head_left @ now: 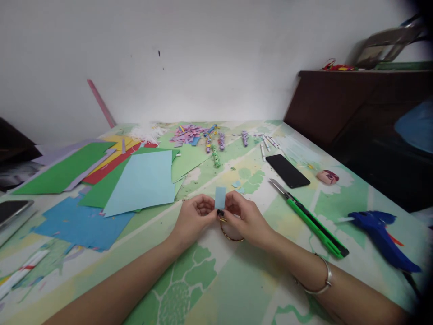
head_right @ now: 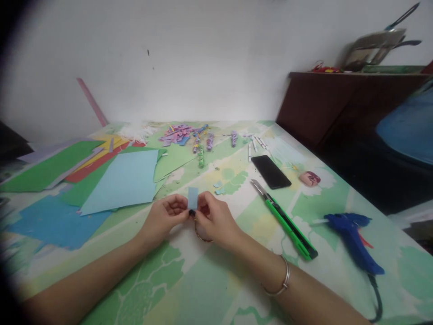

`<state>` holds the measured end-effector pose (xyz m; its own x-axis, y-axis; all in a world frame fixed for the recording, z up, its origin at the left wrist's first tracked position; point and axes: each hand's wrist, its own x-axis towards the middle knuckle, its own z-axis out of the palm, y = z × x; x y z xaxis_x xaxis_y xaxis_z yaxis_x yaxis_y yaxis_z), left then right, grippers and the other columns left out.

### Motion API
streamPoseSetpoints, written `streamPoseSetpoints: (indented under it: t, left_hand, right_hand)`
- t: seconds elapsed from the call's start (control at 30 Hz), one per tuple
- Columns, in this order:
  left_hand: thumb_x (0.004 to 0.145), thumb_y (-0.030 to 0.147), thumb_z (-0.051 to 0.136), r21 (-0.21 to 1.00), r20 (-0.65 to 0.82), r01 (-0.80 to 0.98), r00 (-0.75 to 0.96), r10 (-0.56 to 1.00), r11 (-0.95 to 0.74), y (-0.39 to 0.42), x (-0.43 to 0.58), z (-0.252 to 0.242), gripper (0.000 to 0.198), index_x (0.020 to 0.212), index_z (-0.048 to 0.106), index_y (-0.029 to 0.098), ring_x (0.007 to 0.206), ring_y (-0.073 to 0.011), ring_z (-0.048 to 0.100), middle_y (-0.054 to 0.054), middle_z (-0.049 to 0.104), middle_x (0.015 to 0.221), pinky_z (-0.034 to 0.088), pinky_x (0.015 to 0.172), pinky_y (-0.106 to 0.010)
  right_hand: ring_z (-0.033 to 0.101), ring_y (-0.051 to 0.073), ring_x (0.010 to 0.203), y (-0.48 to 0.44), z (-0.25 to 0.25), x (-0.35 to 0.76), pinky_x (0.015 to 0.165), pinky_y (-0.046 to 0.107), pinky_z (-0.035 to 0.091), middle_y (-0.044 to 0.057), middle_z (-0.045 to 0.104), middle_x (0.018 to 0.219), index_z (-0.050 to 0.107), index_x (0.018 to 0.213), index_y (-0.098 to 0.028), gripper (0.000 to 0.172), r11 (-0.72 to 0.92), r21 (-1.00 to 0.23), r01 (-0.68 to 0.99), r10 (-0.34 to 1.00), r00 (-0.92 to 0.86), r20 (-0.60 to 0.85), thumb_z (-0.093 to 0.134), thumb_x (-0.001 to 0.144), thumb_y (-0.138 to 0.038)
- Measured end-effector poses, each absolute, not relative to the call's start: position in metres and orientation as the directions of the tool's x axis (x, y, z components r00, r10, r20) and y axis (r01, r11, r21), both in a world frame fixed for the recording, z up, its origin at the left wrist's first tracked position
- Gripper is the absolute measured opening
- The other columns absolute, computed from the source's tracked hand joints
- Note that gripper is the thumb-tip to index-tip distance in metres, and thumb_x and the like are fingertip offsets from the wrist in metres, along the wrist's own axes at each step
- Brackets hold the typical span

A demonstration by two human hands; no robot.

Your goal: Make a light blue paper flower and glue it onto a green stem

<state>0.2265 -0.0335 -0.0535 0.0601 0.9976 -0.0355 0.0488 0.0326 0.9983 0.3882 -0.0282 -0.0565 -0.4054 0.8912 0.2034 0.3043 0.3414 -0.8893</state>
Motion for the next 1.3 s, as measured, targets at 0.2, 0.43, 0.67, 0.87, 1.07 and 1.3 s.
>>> streamPoseSetpoints:
  t: [0.2,0.43,0.67,0.87,1.07,1.3]
  left_hand:
    - [0.060,0.011,0.065,0.995,-0.013,0.101,0.045,0.999,0.009,-0.036,0.226,-0.051,0.013,0.070,0.057,0.014,0.061,-0.0083,0.059,0.001,0.061,0.066,0.047,0.061,-0.019]
    - [0.064,0.010,0.061,1.000,-0.013,0.021,0.076,0.997,0.011,-0.037,0.225,-0.056,0.024,0.074,0.041,0.020,0.064,-0.0102,0.060,0.004,0.062,0.064,0.047,0.063,-0.021]
    - [0.062,0.008,0.058,0.984,0.112,0.131,0.075,0.991,-0.121,-0.039,0.228,-0.052,0.024,0.069,0.038,0.020,0.062,-0.0094,0.056,0.005,0.054,0.063,0.047,0.062,-0.022]
    - [0.064,0.007,0.055,0.985,0.085,0.141,0.092,0.992,-0.097,-0.034,0.222,-0.052,0.024,0.065,0.035,0.020,0.066,-0.0120,0.060,0.004,0.055,0.064,0.049,0.063,-0.024]
    - [0.073,0.012,0.053,0.995,0.083,0.041,0.137,0.987,-0.090,-0.033,0.218,-0.054,0.017,0.072,0.038,0.020,0.070,-0.0119,0.061,0.001,0.060,0.073,0.048,0.069,-0.027]
    - [0.069,0.014,0.063,0.998,0.035,0.056,0.129,0.991,-0.042,-0.037,0.225,-0.051,0.020,0.074,0.044,0.018,0.066,-0.0086,0.053,0.004,0.051,0.069,0.044,0.063,-0.020]
  right_hand:
    - [0.057,0.012,0.071,-0.028,-0.054,0.387,0.065,0.023,0.044,0.001,0.062,0.077,0.055,0.082,-0.018,0.006,0.356,-0.884,0.303,0.897,-0.376,0.232,0.053,0.077,-0.017]
    - [0.049,0.010,0.054,-0.029,-0.048,0.387,0.053,0.021,0.035,-0.001,0.058,0.057,0.053,0.060,-0.018,0.013,0.375,-0.753,0.540,0.916,-0.340,0.212,0.056,0.073,-0.020]
    - [0.043,0.010,0.051,-0.032,-0.049,0.385,0.050,0.021,0.028,-0.002,0.049,0.052,0.045,0.056,-0.018,0.015,0.405,-0.684,0.607,0.908,-0.356,0.221,0.049,0.069,-0.014]
    - [0.041,0.010,0.052,-0.029,-0.048,0.387,0.050,0.021,0.029,-0.002,0.051,0.055,0.053,0.061,-0.017,0.012,0.393,-0.738,0.548,0.896,-0.409,0.173,0.047,0.071,-0.013]
    - [0.040,0.009,0.052,-0.025,-0.053,0.389,0.050,0.020,0.029,-0.003,0.048,0.053,0.055,0.062,-0.016,0.013,0.338,-0.761,0.553,0.919,-0.370,0.139,0.046,0.071,-0.013]
    - [0.043,0.009,0.054,-0.024,-0.052,0.388,0.053,0.019,0.032,-0.004,0.051,0.055,0.058,0.065,-0.016,0.012,0.332,-0.800,0.500,0.908,-0.400,0.127,0.051,0.075,-0.015]
